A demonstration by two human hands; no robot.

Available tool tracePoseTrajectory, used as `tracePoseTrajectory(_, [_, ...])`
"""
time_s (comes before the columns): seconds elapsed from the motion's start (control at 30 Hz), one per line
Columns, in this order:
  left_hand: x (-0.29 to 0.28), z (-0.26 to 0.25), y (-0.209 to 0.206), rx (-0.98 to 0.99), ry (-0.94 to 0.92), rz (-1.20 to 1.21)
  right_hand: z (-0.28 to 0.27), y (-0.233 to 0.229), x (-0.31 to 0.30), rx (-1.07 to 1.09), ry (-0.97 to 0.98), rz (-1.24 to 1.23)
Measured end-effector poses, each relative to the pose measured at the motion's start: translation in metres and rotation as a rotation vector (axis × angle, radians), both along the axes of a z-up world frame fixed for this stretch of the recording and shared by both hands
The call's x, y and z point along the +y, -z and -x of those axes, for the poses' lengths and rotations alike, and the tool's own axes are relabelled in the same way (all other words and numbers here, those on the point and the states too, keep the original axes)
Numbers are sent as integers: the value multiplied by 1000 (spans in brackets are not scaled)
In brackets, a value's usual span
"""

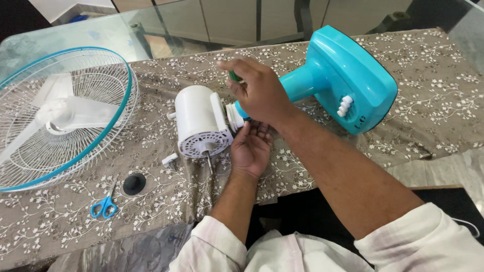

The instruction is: The person aligns and secures the motor housing to the fan stand using a metal clip and a screwdriver. They then flip the stand and tighten screws on the base plate to complete the assembly.

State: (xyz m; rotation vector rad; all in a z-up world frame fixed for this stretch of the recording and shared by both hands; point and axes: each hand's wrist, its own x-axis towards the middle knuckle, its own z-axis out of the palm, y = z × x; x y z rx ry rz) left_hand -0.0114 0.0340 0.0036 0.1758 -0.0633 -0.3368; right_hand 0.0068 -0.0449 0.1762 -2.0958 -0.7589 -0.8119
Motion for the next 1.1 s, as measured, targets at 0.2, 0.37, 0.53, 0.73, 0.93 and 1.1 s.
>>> tracePoseTrajectory(0.2, [-1,2,0,-27,3,-9,-2,9,-7,33,-56,3])
tracePoseTrajectory(0.37, [-2,3,-1,-78,3,-2,-6,6,-4,30,49,81])
tracePoseTrajectory(0.53, [-1,9,-9,-46,9,4,-10,6,4,-130,-64,14])
tracePoseTrajectory(0.73, [2,13,-21,-42,0,-7,-7,12,5,67,71,128])
tracePoseTrajectory(0.93, [1,12,-18,12,-1,36,-11,17,6,-105,-17,1])
tracePoseTrajectory(1.1, [3,10,-6,-31,2,39,-19,17,4,51,25,42])
